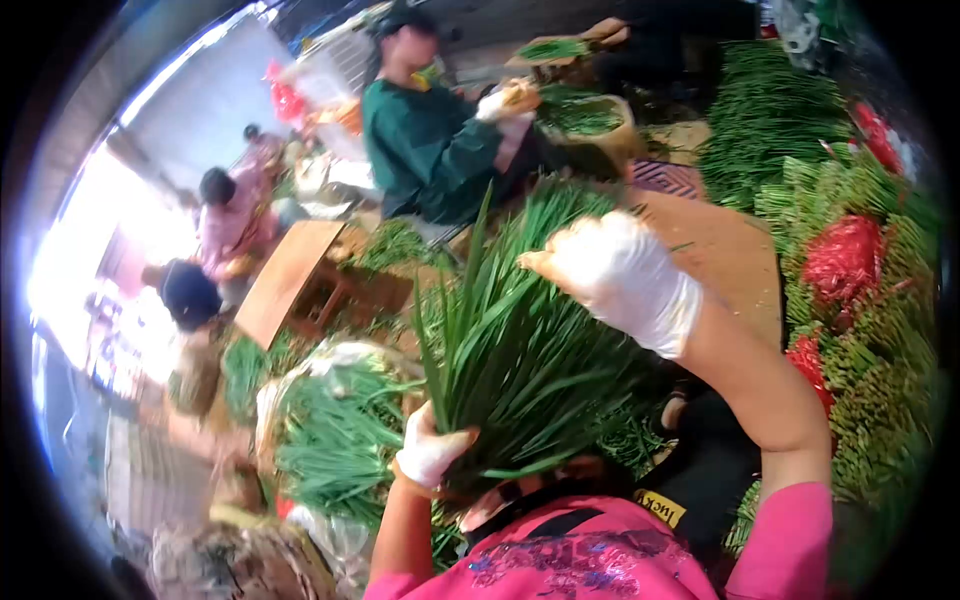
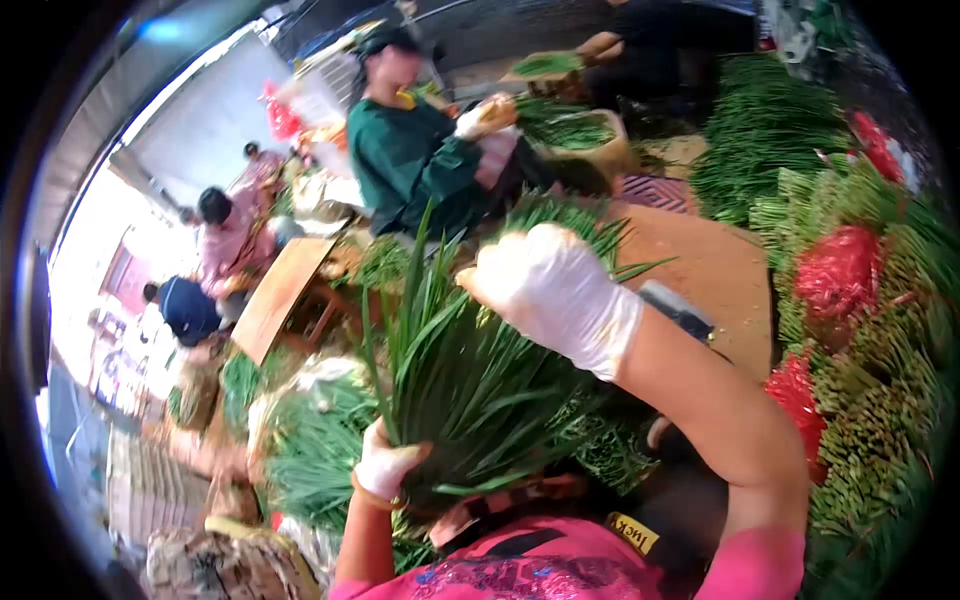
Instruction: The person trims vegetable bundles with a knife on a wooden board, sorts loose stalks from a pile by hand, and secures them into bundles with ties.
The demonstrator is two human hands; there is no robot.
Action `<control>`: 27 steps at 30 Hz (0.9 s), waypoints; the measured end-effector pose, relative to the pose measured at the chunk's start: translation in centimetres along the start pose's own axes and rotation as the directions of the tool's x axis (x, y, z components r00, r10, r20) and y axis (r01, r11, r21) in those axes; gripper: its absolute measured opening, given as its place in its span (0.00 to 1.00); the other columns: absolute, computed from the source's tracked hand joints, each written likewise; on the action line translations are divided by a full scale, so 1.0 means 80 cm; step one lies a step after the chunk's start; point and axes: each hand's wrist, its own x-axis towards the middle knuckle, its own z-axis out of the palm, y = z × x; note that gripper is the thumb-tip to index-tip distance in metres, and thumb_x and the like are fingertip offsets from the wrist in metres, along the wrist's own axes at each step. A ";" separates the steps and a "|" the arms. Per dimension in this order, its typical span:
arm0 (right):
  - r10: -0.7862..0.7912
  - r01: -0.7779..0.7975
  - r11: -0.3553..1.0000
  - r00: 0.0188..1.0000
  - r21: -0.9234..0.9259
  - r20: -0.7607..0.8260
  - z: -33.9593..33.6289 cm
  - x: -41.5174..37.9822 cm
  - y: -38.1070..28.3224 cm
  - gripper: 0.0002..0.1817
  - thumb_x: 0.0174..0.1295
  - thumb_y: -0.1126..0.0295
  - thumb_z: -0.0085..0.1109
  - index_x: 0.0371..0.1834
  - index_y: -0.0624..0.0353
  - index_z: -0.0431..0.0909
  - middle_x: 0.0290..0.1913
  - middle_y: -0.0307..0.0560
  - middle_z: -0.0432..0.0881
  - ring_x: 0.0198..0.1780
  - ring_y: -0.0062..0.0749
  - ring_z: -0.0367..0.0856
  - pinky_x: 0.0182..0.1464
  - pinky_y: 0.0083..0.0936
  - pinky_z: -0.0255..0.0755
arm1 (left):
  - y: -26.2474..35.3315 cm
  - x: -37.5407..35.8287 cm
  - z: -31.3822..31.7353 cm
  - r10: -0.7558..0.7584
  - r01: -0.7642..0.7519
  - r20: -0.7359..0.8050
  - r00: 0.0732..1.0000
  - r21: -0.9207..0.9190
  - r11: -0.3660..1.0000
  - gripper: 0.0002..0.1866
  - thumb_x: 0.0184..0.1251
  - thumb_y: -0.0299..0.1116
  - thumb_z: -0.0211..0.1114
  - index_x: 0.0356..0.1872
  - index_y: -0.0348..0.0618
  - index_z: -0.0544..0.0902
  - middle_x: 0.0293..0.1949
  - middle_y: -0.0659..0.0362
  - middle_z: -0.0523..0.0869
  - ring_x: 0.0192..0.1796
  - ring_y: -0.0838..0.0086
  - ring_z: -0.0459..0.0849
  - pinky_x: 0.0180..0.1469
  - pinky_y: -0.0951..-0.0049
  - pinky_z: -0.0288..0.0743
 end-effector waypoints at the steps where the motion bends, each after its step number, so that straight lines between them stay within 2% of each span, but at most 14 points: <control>1: 0.088 -0.078 0.991 0.992 0.105 -0.091 0.011 -0.006 0.023 0.11 0.54 0.73 0.59 0.40 0.51 0.82 0.39 0.42 0.83 0.41 0.40 0.81 0.41 0.30 0.75 | 0.004 0.000 0.005 0.032 -0.032 -0.020 0.999 -0.017 0.999 0.22 0.43 0.22 0.67 0.46 0.36 0.80 0.39 0.61 0.84 0.40 0.76 0.80 0.47 0.74 0.73; 2: 0.187 -0.152 0.967 0.967 0.203 -0.170 0.019 -0.013 0.053 0.07 0.56 0.72 0.58 0.37 0.52 0.82 0.36 0.41 0.83 0.39 0.39 0.82 0.39 0.30 0.75 | 0.011 -0.002 0.008 0.058 -0.059 -0.026 0.998 -0.039 0.998 0.23 0.43 0.22 0.67 0.47 0.34 0.79 0.40 0.59 0.84 0.40 0.74 0.81 0.48 0.73 0.74; 3: 0.420 -0.172 0.828 0.820 0.533 -0.388 0.024 -0.022 0.085 0.07 0.57 0.73 0.58 0.39 0.54 0.82 0.37 0.42 0.83 0.39 0.38 0.82 0.39 0.29 0.75 | 0.019 -0.001 0.011 0.081 -0.085 -0.026 0.996 -0.187 0.979 0.25 0.42 0.23 0.67 0.49 0.33 0.78 0.42 0.57 0.84 0.41 0.72 0.81 0.49 0.71 0.74; 4: 0.626 -0.252 0.732 0.614 0.633 -0.480 0.024 -0.038 0.114 0.07 0.57 0.74 0.57 0.38 0.57 0.81 0.38 0.45 0.84 0.39 0.39 0.82 0.40 0.28 0.76 | 0.028 0.000 0.011 0.093 -0.101 -0.038 0.995 -0.330 0.939 0.28 0.41 0.24 0.67 0.50 0.32 0.77 0.43 0.55 0.83 0.42 0.69 0.82 0.51 0.69 0.75; 6: 0.765 -0.221 0.534 0.537 0.816 -0.356 0.058 -0.101 0.136 0.08 0.58 0.73 0.55 0.38 0.59 0.82 0.41 0.49 0.84 0.41 0.39 0.82 0.44 0.27 0.77 | 0.033 0.009 -0.007 0.171 -0.198 -0.110 0.979 -0.311 0.930 0.32 0.40 0.25 0.67 0.54 0.29 0.73 0.45 0.52 0.83 0.44 0.65 0.82 0.52 0.67 0.75; 7: 0.547 -0.311 0.710 0.808 0.631 -0.217 0.050 -0.132 0.124 0.08 0.59 0.72 0.55 0.38 0.59 0.82 0.43 0.50 0.83 0.42 0.39 0.82 0.46 0.28 0.76 | 0.032 0.019 -0.019 0.216 -0.251 -0.143 0.966 -0.304 0.919 0.32 0.41 0.24 0.65 0.55 0.29 0.73 0.45 0.52 0.82 0.44 0.65 0.82 0.51 0.67 0.75; 8: 0.310 -0.297 0.861 0.950 0.413 0.037 0.049 -0.161 0.087 0.09 0.59 0.70 0.54 0.38 0.60 0.82 0.45 0.51 0.83 0.44 0.39 0.82 0.48 0.28 0.76 | 0.029 0.027 -0.035 0.262 -0.306 -0.179 0.948 -0.297 0.905 0.31 0.41 0.23 0.63 0.55 0.30 0.72 0.46 0.52 0.82 0.44 0.65 0.82 0.50 0.67 0.76; 11: 0.245 -0.614 0.509 0.775 0.603 0.583 0.065 -0.184 -0.044 0.30 0.58 0.55 0.58 0.62 0.58 0.71 0.54 0.55 0.78 0.51 0.48 0.78 0.59 0.33 0.68 | 0.060 0.052 -0.032 0.305 -0.346 -0.179 0.935 -0.284 0.894 0.31 0.44 0.22 0.58 0.56 0.31 0.71 0.47 0.50 0.81 0.44 0.64 0.81 0.49 0.66 0.76; 12: 0.302 -0.575 0.485 0.817 0.659 0.491 0.089 -0.181 -0.082 0.41 0.54 0.54 0.65 0.69 0.58 0.59 0.60 0.58 0.73 0.55 0.46 0.76 0.61 0.31 0.65 | 0.066 0.059 -0.023 0.308 -0.344 -0.168 0.936 -0.270 0.899 0.31 0.44 0.23 0.58 0.57 0.31 0.70 0.48 0.50 0.80 0.45 0.64 0.81 0.50 0.66 0.76; 15: 0.261 -0.468 -0.390 0.770 0.793 0.582 0.036 -0.124 -0.111 0.44 0.49 0.60 0.71 0.69 0.59 0.57 0.59 0.58 0.72 0.57 0.36 0.73 0.60 0.27 0.65 | 0.088 0.072 0.037 0.365 -0.385 -0.125 0.923 -0.294 0.875 0.29 0.45 0.23 0.61 0.55 0.32 0.72 0.45 0.53 0.81 0.41 0.68 0.81 0.46 0.70 0.76; 18: 0.563 -0.103 -0.367 0.767 0.924 0.309 0.052 -0.090 -0.111 0.44 0.46 0.65 0.74 0.66 0.62 0.58 0.56 0.52 0.74 0.53 0.30 0.73 0.57 0.29 0.69 | 0.091 0.084 0.076 0.343 -0.351 -0.082 0.936 -0.305 0.885 0.27 0.44 0.18 0.62 0.52 0.33 0.74 0.39 0.58 0.81 0.31 0.78 0.77 0.32 0.82 0.72; 20: 0.531 -0.134 -0.550 0.706 0.825 0.468 0.052 -0.081 -0.089 0.43 0.47 0.68 0.73 0.65 0.64 0.57 0.51 0.47 0.75 0.52 0.30 0.73 0.56 0.27 0.68 | 0.092 0.094 0.094 0.396 -0.389 -0.032 0.918 -0.275 0.879 0.26 0.45 0.16 0.61 0.51 0.34 0.74 0.38 0.59 0.81 0.29 0.80 0.76 0.29 0.84 0.70; 22: 0.801 -0.015 -0.272 0.551 0.962 0.235 0.043 -0.072 -0.082 0.37 0.50 0.72 0.69 0.63 0.65 0.61 0.48 0.45 0.78 0.47 0.28 0.76 0.50 0.24 0.72 | 0.117 0.086 0.114 0.411 -0.352 0.114 0.905 -0.342 0.871 0.24 0.49 0.18 0.63 0.52 0.35 0.74 0.40 0.60 0.80 0.32 0.80 0.76 0.33 0.82 0.72; 27: 0.824 0.253 -0.404 0.517 0.879 0.230 0.006 -0.065 -0.042 0.30 0.50 0.78 0.64 0.59 0.64 0.66 0.47 0.44 0.79 0.46 0.26 0.76 0.50 0.26 0.72 | 0.165 0.074 0.157 0.566 -0.494 0.204 0.799 -0.315 0.811 0.31 0.48 0.26 0.71 0.56 0.35 0.71 0.45 0.61 0.78 0.39 0.78 0.76 0.38 0.79 0.72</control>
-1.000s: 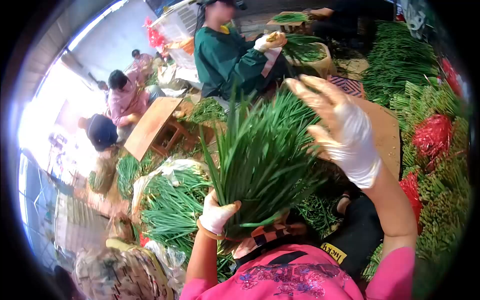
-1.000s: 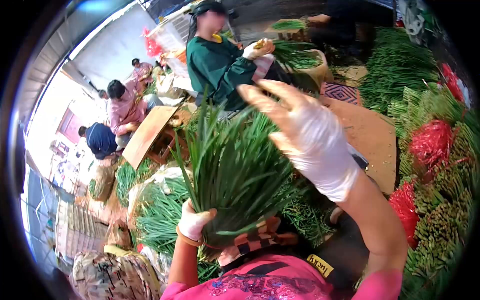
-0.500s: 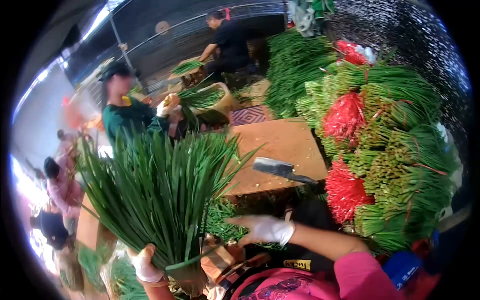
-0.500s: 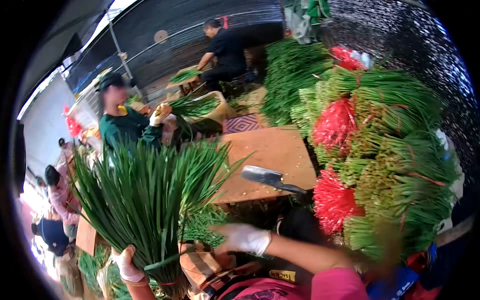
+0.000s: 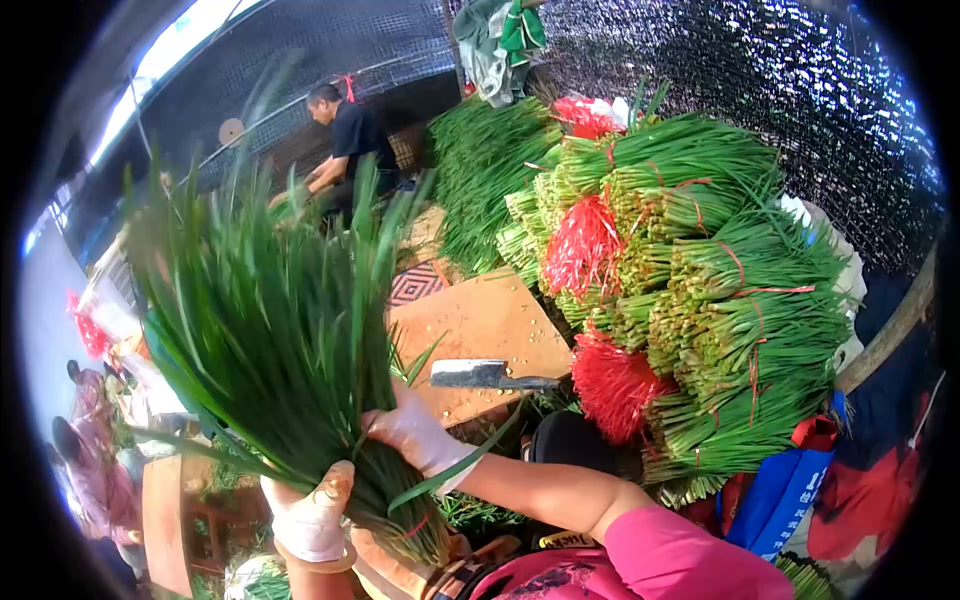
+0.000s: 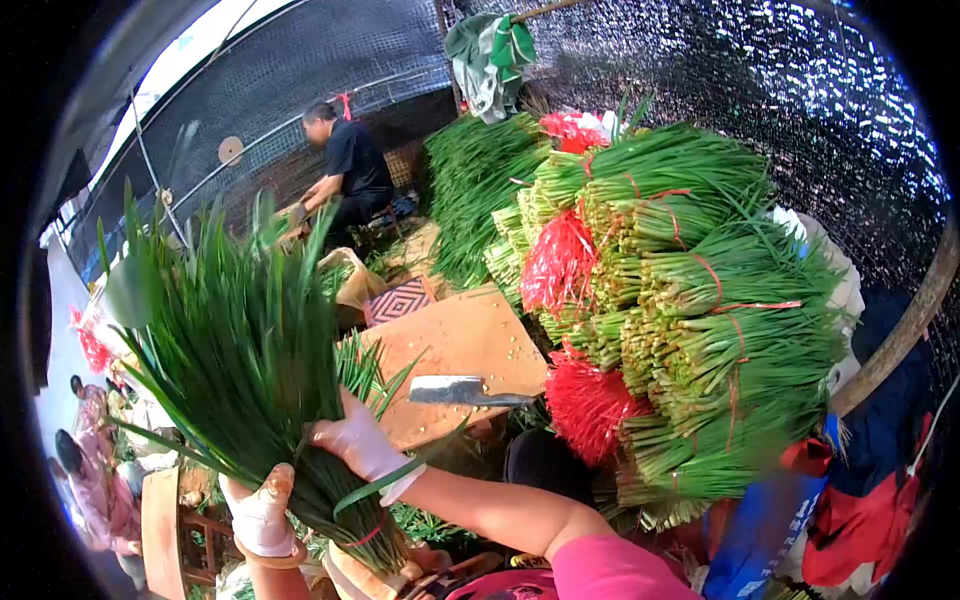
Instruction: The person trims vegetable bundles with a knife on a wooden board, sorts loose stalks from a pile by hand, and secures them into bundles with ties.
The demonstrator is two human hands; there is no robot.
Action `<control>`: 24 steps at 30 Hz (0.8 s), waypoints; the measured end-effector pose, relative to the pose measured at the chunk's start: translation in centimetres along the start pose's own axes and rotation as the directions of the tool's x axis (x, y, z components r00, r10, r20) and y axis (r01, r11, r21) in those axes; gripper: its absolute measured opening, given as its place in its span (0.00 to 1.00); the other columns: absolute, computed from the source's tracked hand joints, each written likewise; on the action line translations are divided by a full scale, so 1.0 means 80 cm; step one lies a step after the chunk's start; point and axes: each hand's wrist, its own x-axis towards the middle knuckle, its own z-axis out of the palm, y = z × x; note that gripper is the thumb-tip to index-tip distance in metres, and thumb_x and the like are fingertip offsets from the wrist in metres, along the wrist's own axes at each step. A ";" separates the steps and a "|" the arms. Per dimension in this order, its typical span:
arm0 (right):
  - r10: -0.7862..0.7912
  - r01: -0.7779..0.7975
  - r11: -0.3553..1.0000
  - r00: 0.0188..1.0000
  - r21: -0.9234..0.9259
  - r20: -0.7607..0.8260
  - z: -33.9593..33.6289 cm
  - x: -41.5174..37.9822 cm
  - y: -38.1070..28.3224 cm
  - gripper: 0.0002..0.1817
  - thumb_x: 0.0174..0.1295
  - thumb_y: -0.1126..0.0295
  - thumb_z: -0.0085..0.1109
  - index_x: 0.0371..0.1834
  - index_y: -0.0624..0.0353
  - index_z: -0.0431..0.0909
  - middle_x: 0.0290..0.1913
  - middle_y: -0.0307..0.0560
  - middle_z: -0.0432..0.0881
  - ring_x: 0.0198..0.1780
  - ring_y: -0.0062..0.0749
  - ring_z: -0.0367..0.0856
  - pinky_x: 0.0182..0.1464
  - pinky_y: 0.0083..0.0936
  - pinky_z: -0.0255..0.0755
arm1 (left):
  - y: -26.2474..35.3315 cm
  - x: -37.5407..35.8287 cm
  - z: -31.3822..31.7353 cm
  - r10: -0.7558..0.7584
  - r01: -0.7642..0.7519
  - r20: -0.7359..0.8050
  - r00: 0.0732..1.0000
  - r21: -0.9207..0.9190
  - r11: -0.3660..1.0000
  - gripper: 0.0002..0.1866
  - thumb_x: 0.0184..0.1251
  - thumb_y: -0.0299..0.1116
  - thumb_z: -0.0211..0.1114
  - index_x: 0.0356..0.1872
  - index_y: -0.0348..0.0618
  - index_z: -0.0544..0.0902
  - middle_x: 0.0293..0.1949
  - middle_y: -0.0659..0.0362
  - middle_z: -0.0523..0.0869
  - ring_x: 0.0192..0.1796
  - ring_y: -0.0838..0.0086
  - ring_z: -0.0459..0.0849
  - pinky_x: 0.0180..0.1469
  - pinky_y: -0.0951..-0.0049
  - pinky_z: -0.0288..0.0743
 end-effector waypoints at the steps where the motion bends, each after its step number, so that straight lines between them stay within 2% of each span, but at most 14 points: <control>1: -0.026 0.026 0.999 1.000 0.045 -0.001 0.000 0.005 -0.009 0.29 0.49 0.79 0.64 0.58 0.64 0.67 0.47 0.44 0.79 0.46 0.26 0.76 0.51 0.27 0.72 | 0.002 0.004 0.000 0.023 -0.023 0.042 0.999 -0.006 1.000 0.32 0.48 0.28 0.72 0.57 0.35 0.70 0.46 0.61 0.78 0.39 0.78 0.76 0.38 0.79 0.72; 3: -0.072 0.078 0.995 0.992 0.061 -0.100 0.013 -0.005 -0.046 0.31 0.50 0.81 0.62 0.61 0.63 0.64 0.41 0.41 0.79 0.40 0.27 0.79 0.48 0.25 0.75 | 0.025 0.006 0.004 0.036 -0.036 0.042 0.998 0.001 0.999 0.48 0.45 0.45 0.76 0.66 0.37 0.61 0.54 0.55 0.74 0.46 0.74 0.76 0.45 0.78 0.72; 5: -0.105 0.065 0.978 0.974 -0.197 -0.203 0.003 -0.002 -0.076 0.27 0.51 0.80 0.62 0.57 0.67 0.68 0.42 0.43 0.81 0.43 0.27 0.80 0.50 0.26 0.76 | 0.044 0.008 0.019 0.160 -0.159 -0.039 0.986 0.011 0.987 0.57 0.43 0.58 0.74 0.70 0.37 0.55 0.58 0.52 0.72 0.50 0.73 0.76 0.49 0.76 0.72; 7: -0.077 0.079 0.997 0.994 0.016 -0.074 -0.008 0.002 -0.102 0.19 0.55 0.76 0.61 0.50 0.69 0.74 0.41 0.45 0.83 0.45 0.27 0.81 0.49 0.27 0.76 | 0.059 0.013 0.005 0.207 -0.190 -0.044 0.977 0.244 0.951 0.65 0.40 0.70 0.68 0.72 0.38 0.48 0.62 0.48 0.70 0.54 0.70 0.76 0.54 0.74 0.70; 10: -0.290 0.262 0.885 0.957 -0.386 -0.016 -0.026 0.008 -0.172 0.12 0.60 0.68 0.53 0.42 0.64 0.80 0.41 0.48 0.84 0.40 0.33 0.84 0.50 0.31 0.77 | 0.044 0.005 -0.026 0.191 -0.136 -0.184 0.964 0.277 0.951 0.64 0.41 0.71 0.67 0.72 0.36 0.49 0.60 0.49 0.71 0.52 0.69 0.76 0.52 0.74 0.69; 12: -0.204 0.207 0.976 0.977 0.061 -0.058 -0.035 0.025 -0.218 0.10 0.59 0.70 0.54 0.39 0.62 0.80 0.37 0.43 0.83 0.38 0.26 0.81 0.46 0.25 0.75 | 0.023 -0.004 -0.062 0.137 -0.078 -0.190 0.972 0.290 0.954 0.62 0.44 0.69 0.66 0.72 0.37 0.50 0.60 0.50 0.71 0.52 0.70 0.76 0.51 0.77 0.69; 14: -0.459 0.403 0.888 0.799 -0.220 -0.390 -0.067 0.039 -0.282 0.10 0.55 0.65 0.58 0.38 0.56 0.78 0.35 0.41 0.81 0.37 0.30 0.78 0.48 0.29 0.72 | -0.003 -0.018 -0.092 0.102 -0.049 -0.180 0.978 0.280 0.959 0.59 0.47 0.66 0.67 0.72 0.38 0.51 0.60 0.50 0.71 0.52 0.70 0.75 0.50 0.78 0.68; 15: -0.551 0.396 0.833 0.648 -0.385 -0.526 -0.083 0.046 -0.315 0.11 0.53 0.62 0.59 0.37 0.53 0.77 0.34 0.40 0.80 0.36 0.31 0.76 0.50 0.30 0.70 | -0.004 -0.026 -0.094 0.066 -0.007 -0.196 0.978 0.287 0.958 0.54 0.51 0.63 0.65 0.72 0.42 0.51 0.62 0.48 0.70 0.56 0.64 0.73 0.55 0.70 0.66; 16: -0.632 0.429 0.769 0.623 -0.475 -0.461 -0.104 0.055 -0.361 0.16 0.51 0.58 0.60 0.40 0.51 0.76 0.37 0.43 0.80 0.40 0.38 0.77 0.53 0.34 0.69 | 0.003 -0.035 -0.094 0.027 0.035 -0.206 0.978 0.291 0.956 0.50 0.55 0.59 0.63 0.73 0.45 0.51 0.63 0.46 0.69 0.60 0.59 0.70 0.59 0.61 0.64; 17: -0.764 0.550 0.644 0.435 -0.532 -0.476 -0.095 0.061 -0.393 0.16 0.55 0.57 0.57 0.42 0.53 0.77 0.41 0.48 0.81 0.44 0.43 0.78 0.56 0.39 0.69 | 0.003 -0.040 -0.093 -0.011 0.074 -0.213 0.977 0.293 0.953 0.46 0.59 0.56 0.61 0.73 0.48 0.51 0.64 0.44 0.68 0.65 0.53 0.68 0.64 0.53 0.61; 18: -0.734 0.604 0.671 0.459 -0.430 -0.501 -0.109 0.076 -0.444 0.17 0.57 0.56 0.55 0.45 0.54 0.77 0.46 0.50 0.80 0.48 0.44 0.77 0.58 0.40 0.68 | -0.004 -0.040 -0.096 -0.022 0.083 -0.219 0.975 0.273 0.958 0.45 0.59 0.55 0.61 0.73 0.47 0.51 0.64 0.43 0.68 0.63 0.52 0.69 0.63 0.53 0.62; 21: -0.743 0.577 0.656 0.383 -0.486 -0.549 -0.181 0.071 -0.588 0.25 0.62 0.52 0.51 0.52 0.62 0.76 0.55 0.51 0.78 0.54 0.42 0.77 0.61 0.38 0.68 | -0.031 -0.034 -0.105 -0.070 0.130 -0.249 0.966 0.237 0.963 0.42 0.61 0.49 0.60 0.73 0.45 0.52 0.63 0.42 0.68 0.61 0.51 0.70 0.62 0.55 0.64; 22: -0.753 0.190 0.658 0.149 -0.729 -0.641 -0.193 0.045 -0.618 0.25 0.64 0.52 0.49 0.55 0.60 0.75 0.59 0.48 0.76 0.59 0.39 0.74 0.64 0.36 0.63 | -0.043 -0.032 -0.112 -0.080 0.147 -0.255 0.964 0.252 0.957 0.42 0.62 0.48 0.60 0.72 0.44 0.52 0.63 0.42 0.68 0.61 0.51 0.70 0.62 0.55 0.64; 24: -0.832 0.387 0.528 0.060 -0.756 -0.551 -0.335 -0.005 -0.715 0.28 0.63 0.49 0.47 0.60 0.56 0.71 0.64 0.44 0.71 0.61 0.32 0.70 0.63 0.28 0.59 | -0.063 -0.034 -0.121 -0.079 0.161 -0.284 0.955 0.277 0.947 0.40 0.63 0.45 0.59 0.72 0.43 0.53 0.64 0.42 0.68 0.61 0.51 0.71 0.63 0.55 0.63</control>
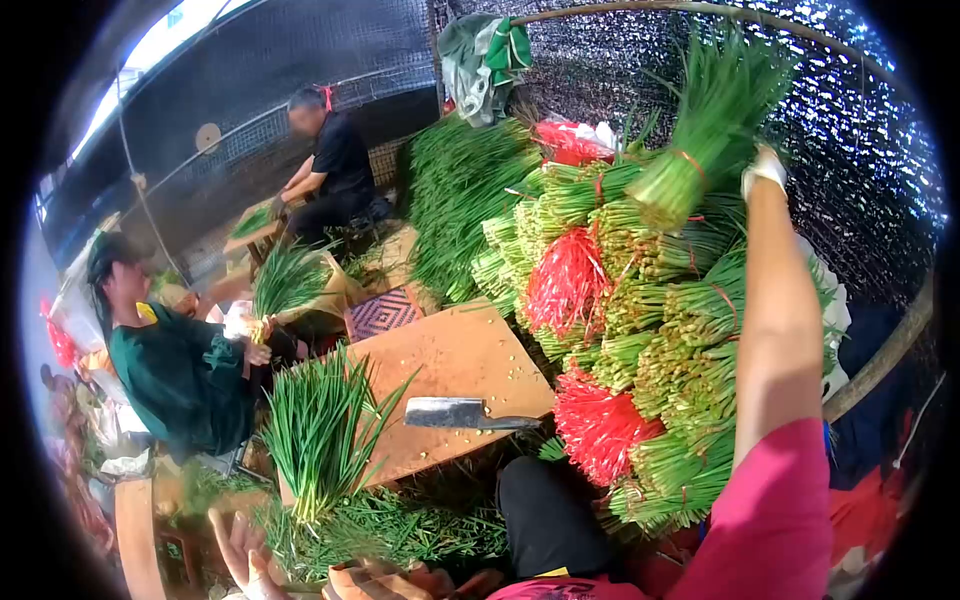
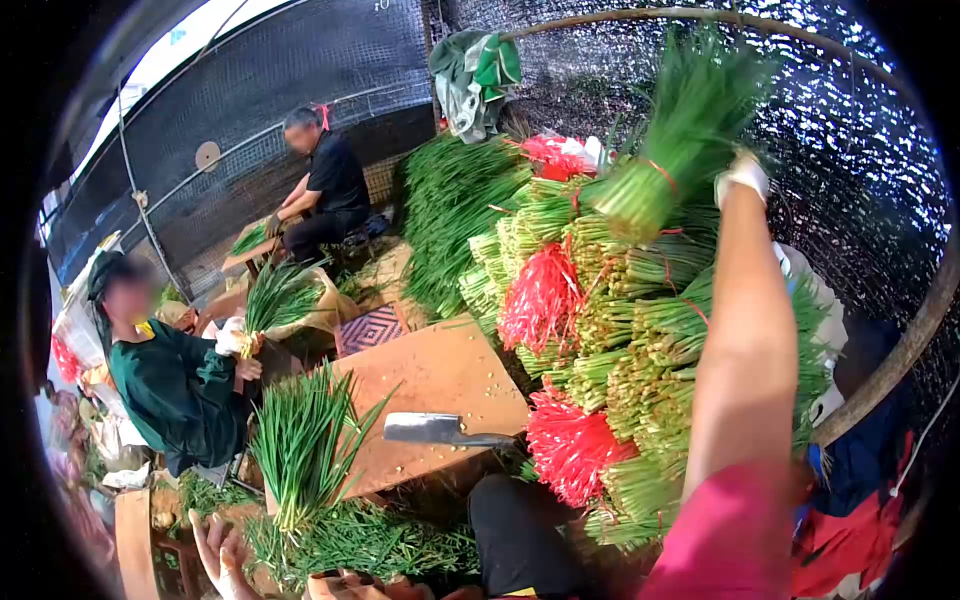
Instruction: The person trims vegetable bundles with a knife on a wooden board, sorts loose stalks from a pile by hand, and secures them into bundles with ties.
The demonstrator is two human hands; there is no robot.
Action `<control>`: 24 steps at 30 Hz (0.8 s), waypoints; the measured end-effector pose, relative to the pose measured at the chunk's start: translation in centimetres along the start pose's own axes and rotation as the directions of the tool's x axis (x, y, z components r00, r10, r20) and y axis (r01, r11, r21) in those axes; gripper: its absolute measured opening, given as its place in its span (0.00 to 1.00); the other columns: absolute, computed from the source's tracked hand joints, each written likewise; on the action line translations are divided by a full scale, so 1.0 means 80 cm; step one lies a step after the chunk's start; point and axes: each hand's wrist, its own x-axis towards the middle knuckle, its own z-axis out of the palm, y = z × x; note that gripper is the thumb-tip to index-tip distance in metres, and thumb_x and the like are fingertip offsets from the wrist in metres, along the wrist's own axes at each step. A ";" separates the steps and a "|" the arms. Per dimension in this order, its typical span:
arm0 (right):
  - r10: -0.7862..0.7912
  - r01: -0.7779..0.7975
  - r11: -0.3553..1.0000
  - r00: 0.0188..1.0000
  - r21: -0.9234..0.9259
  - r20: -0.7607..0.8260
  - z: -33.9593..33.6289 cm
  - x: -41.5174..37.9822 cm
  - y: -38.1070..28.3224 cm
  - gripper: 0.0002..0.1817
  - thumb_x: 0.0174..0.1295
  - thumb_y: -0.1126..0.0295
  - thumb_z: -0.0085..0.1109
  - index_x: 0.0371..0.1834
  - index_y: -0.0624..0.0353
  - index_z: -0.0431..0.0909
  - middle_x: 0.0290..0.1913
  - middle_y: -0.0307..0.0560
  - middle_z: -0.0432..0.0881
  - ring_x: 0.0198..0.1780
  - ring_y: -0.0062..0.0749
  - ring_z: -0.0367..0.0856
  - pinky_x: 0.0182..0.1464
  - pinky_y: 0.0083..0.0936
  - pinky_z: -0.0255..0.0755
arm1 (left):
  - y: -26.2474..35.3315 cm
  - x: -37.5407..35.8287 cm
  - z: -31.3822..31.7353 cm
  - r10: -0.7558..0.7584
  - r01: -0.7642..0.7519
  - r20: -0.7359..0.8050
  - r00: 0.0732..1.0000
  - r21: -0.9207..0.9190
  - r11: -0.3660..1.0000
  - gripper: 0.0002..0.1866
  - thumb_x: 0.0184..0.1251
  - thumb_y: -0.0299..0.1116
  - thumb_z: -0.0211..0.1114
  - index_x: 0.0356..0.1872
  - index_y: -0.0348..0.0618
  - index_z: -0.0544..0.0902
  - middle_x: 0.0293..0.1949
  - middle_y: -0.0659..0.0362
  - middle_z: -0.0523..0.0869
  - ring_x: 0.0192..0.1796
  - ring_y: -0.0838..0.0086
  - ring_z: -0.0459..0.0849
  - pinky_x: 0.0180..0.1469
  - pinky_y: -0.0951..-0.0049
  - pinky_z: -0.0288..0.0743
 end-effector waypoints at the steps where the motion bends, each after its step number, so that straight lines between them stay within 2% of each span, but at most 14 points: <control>1: 0.052 -0.019 0.989 0.973 0.145 -0.225 -0.031 -0.006 -0.012 0.25 0.63 0.51 0.50 0.53 0.61 0.74 0.54 0.43 0.78 0.50 0.30 0.74 0.53 0.28 0.68 | -0.010 0.001 -0.003 0.000 0.000 -0.014 1.000 -0.011 1.000 0.39 0.63 0.44 0.59 0.72 0.43 0.53 0.64 0.42 0.67 0.61 0.51 0.70 0.63 0.55 0.62; 3: -0.208 0.130 0.950 0.940 -0.283 -0.269 -0.092 0.026 -0.013 0.18 0.67 0.61 0.46 0.54 0.59 0.73 0.51 0.48 0.80 0.43 0.30 0.79 0.43 0.31 0.74 | -0.030 0.001 -0.009 -0.004 0.002 -0.041 0.999 -0.035 0.999 0.38 0.63 0.42 0.58 0.72 0.42 0.54 0.64 0.42 0.67 0.62 0.51 0.70 0.63 0.54 0.62; 4: -0.368 0.220 0.850 0.898 -0.479 -0.240 -0.114 0.042 -0.009 0.19 0.67 0.60 0.47 0.56 0.59 0.72 0.49 0.49 0.80 0.42 0.29 0.78 0.43 0.29 0.72 | -0.031 0.002 -0.002 -0.014 0.012 -0.047 0.999 -0.055 0.998 0.37 0.63 0.41 0.57 0.71 0.42 0.55 0.65 0.42 0.67 0.63 0.52 0.69 0.62 0.56 0.63; 6: -0.649 0.502 0.500 0.757 -0.705 0.078 -0.137 0.078 0.026 0.23 0.67 0.58 0.48 0.60 0.60 0.69 0.44 0.50 0.79 0.40 0.27 0.76 0.41 0.25 0.70 | -0.027 0.005 0.005 -0.041 0.040 -0.042 0.998 -0.020 0.999 0.37 0.63 0.40 0.57 0.71 0.42 0.55 0.65 0.42 0.66 0.64 0.53 0.69 0.63 0.57 0.63; 7: -0.694 0.629 0.325 0.666 -0.706 0.273 -0.141 0.097 0.041 0.24 0.68 0.57 0.48 0.62 0.60 0.67 0.42 0.51 0.79 0.39 0.27 0.74 0.41 0.23 0.69 | -0.024 0.005 0.008 -0.055 0.055 -0.046 0.997 -0.001 0.999 0.36 0.63 0.40 0.57 0.71 0.42 0.55 0.65 0.42 0.66 0.64 0.54 0.68 0.63 0.57 0.63; 8: -0.674 0.718 0.207 0.596 -0.664 0.435 -0.142 0.115 0.057 0.26 0.68 0.56 0.49 0.64 0.61 0.66 0.40 0.52 0.78 0.38 0.26 0.73 0.40 0.21 0.68 | -0.025 0.005 0.011 -0.035 0.035 -0.048 0.998 -0.011 0.999 0.36 0.63 0.41 0.57 0.71 0.42 0.56 0.65 0.42 0.66 0.65 0.56 0.68 0.64 0.58 0.62; 9: -0.489 0.652 0.392 0.746 -0.649 0.453 -0.143 0.097 0.055 0.26 0.66 0.53 0.49 0.62 0.58 0.69 0.43 0.50 0.79 0.42 0.29 0.74 0.44 0.26 0.68 | -0.022 0.003 0.012 -0.052 0.050 -0.030 0.998 -0.050 0.997 0.36 0.63 0.42 0.57 0.71 0.42 0.56 0.65 0.42 0.66 0.66 0.55 0.67 0.65 0.58 0.60; 11: -0.031 0.334 0.634 0.912 -0.697 0.408 -0.144 0.053 0.050 0.27 0.63 0.48 0.50 0.59 0.54 0.74 0.49 0.47 0.80 0.50 0.36 0.74 0.51 0.37 0.68 | -0.044 0.004 -0.007 -0.062 0.063 -0.089 0.994 0.001 0.998 0.52 0.52 0.61 0.66 0.72 0.43 0.53 0.60 0.52 0.71 0.50 0.71 0.75 0.48 0.79 0.67; 13: 0.212 0.163 0.516 0.927 -0.841 0.309 -0.129 -0.046 0.020 0.31 0.58 0.46 0.55 0.61 0.52 0.73 0.59 0.47 0.73 0.61 0.37 0.67 0.62 0.41 0.56 | -0.056 -0.002 -0.017 0.001 -0.001 -0.093 0.996 0.002 1.000 0.44 0.57 0.55 0.64 0.71 0.46 0.58 0.59 0.55 0.74 0.47 0.77 0.75 0.47 0.78 0.66; 14: 0.327 0.094 0.428 0.911 -0.899 0.252 -0.120 -0.103 -0.001 0.33 0.56 0.44 0.57 0.62 0.51 0.72 0.64 0.47 0.70 0.67 0.37 0.63 0.67 0.43 0.51 | -0.030 0.004 -0.013 -0.056 0.065 -0.132 0.990 0.064 0.996 0.41 0.58 0.55 0.62 0.70 0.47 0.60 0.55 0.55 0.76 0.48 0.74 0.74 0.47 0.78 0.65; 15: 0.419 0.226 0.371 0.825 -0.901 0.380 -0.110 -0.104 -0.003 0.35 0.57 0.43 0.55 0.66 0.49 0.68 0.70 0.48 0.61 0.73 0.38 0.53 0.70 0.43 0.47 | -0.027 -0.008 -0.025 -0.105 0.112 -0.157 0.982 0.037 0.993 0.38 0.60 0.50 0.62 0.70 0.47 0.61 0.54 0.56 0.77 0.48 0.75 0.75 0.48 0.78 0.66; 17: 0.336 0.455 0.147 0.812 -0.878 0.477 -0.085 -0.143 -0.003 0.31 0.60 0.49 0.52 0.65 0.52 0.69 0.68 0.48 0.66 0.70 0.38 0.58 0.69 0.42 0.50 | -0.028 -0.023 -0.042 -0.131 0.144 -0.245 0.961 0.034 0.989 0.37 0.61 0.49 0.62 0.69 0.46 0.63 0.57 0.57 0.77 0.48 0.79 0.77 0.49 0.78 0.70; 20: 0.321 0.726 0.167 0.600 -0.668 0.733 -0.023 -0.227 -0.006 0.28 0.61 0.54 0.53 0.63 0.54 0.70 0.65 0.48 0.68 0.67 0.39 0.61 0.68 0.40 0.52 | -0.048 -0.048 -0.101 -0.061 0.081 -0.311 0.948 0.052 0.995 0.37 0.62 0.49 0.62 0.69 0.45 0.62 0.57 0.55 0.78 0.50 0.74 0.80 0.48 0.77 0.74; 24: 0.302 0.865 0.341 0.268 -0.367 0.915 0.061 -0.353 -0.018 0.25 0.61 0.61 0.53 0.61 0.58 0.72 0.61 0.49 0.71 0.63 0.39 0.66 0.68 0.38 0.54 | -0.056 -0.095 -0.183 -0.032 0.066 -0.500 0.866 0.051 0.997 0.37 0.60 0.48 0.64 0.68 0.44 0.64 0.55 0.55 0.79 0.47 0.75 0.82 0.45 0.79 0.73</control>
